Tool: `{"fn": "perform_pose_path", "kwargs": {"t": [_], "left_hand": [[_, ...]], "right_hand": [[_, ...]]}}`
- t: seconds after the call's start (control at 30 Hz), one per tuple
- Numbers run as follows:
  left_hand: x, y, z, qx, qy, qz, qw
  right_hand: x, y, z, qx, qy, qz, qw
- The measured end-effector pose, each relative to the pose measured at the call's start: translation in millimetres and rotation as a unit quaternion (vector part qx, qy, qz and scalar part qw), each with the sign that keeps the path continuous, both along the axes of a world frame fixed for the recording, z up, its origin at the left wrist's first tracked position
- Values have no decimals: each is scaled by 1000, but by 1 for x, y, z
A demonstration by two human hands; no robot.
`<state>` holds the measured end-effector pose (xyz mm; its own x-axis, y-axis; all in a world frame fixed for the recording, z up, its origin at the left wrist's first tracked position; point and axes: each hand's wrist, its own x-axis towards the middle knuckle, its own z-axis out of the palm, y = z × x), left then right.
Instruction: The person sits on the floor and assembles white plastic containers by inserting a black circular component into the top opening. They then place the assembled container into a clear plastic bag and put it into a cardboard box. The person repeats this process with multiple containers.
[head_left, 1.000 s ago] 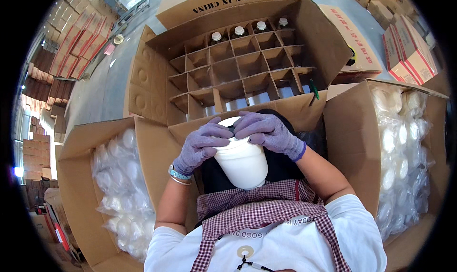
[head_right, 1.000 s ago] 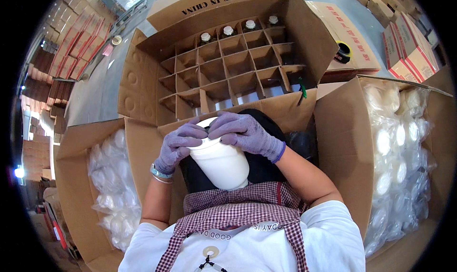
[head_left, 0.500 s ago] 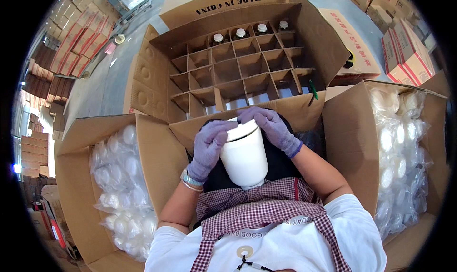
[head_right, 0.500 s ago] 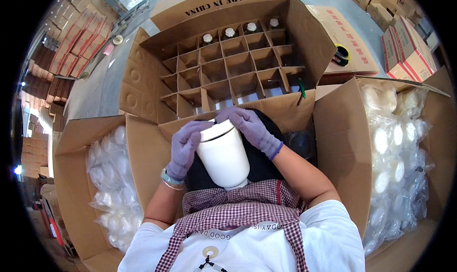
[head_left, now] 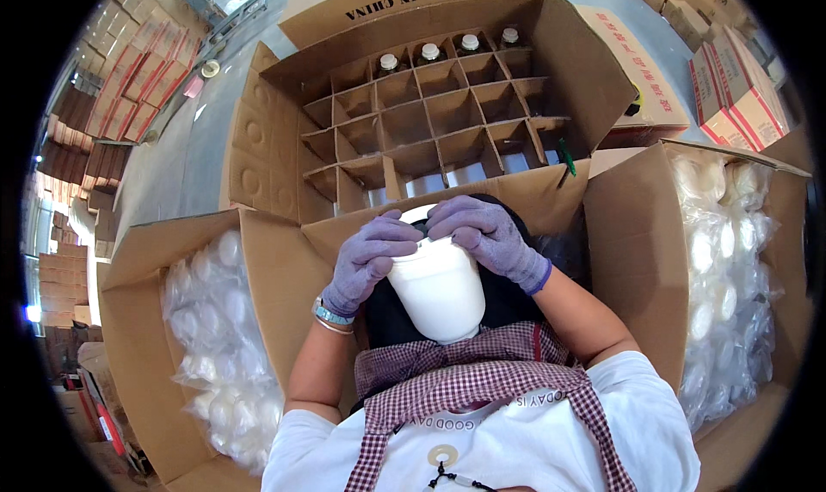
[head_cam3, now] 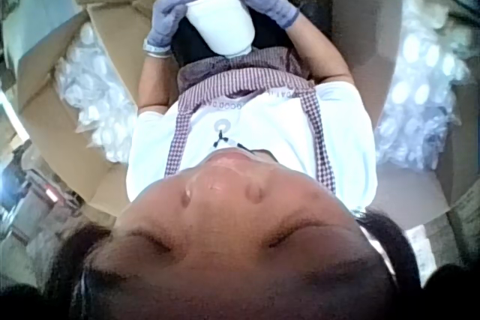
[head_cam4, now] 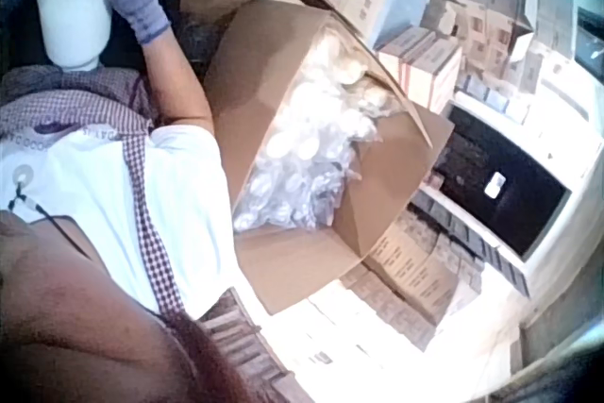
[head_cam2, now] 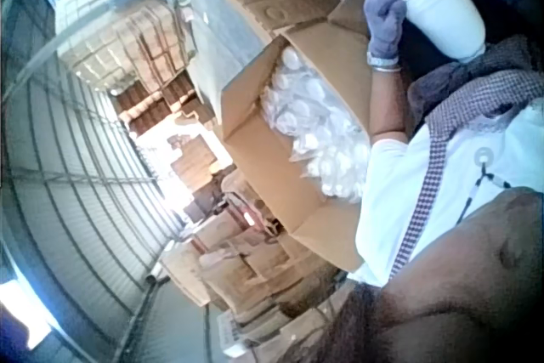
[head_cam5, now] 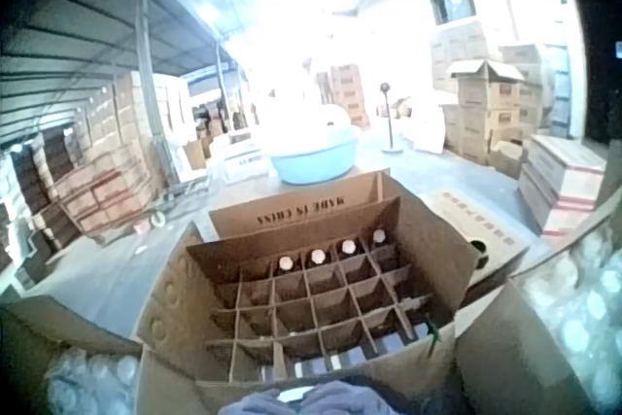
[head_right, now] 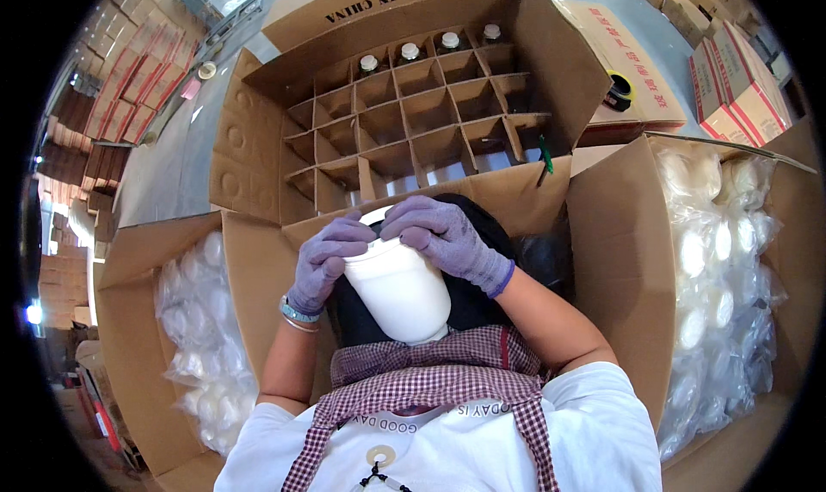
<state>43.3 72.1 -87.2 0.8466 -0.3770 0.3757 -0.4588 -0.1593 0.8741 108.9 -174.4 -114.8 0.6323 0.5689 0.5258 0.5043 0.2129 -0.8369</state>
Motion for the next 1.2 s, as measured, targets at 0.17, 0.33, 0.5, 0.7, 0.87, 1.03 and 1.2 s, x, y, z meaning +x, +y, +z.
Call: {"fn": "perform_pose_path", "kwargs": {"t": [0.17, 0.33, 0.5, 0.7, 0.87, 1.03, 1.2], "left_hand": [[-14, -7, 6, 30, -1, 17, 999], [-47, -62, 44, 270, -94, 147, 947], [-8, 45, -82, 348, 11, 272, 897], [33, 48, -110, 334, -35, 359, 871], [64, -23, -106, 226, -233, 174, 930], [-35, -73, -42, -36, 55, 57, 996], [-130, -103, -8, 206, 168, 144, 953]], "right_hand": [[-4, 1, -10, 27, 53, 18, 998], [5, 6, -25, -1, 204, 56, 977], [-31, -8, 42, -44, 55, 1, 998], [-9, -14, 71, -149, -111, -61, 981], [-45, -3, 139, -189, -341, 221, 894], [-100, 11, 151, -267, -364, 270, 851], [1, -50, 36, -490, 281, -6, 825]]}}
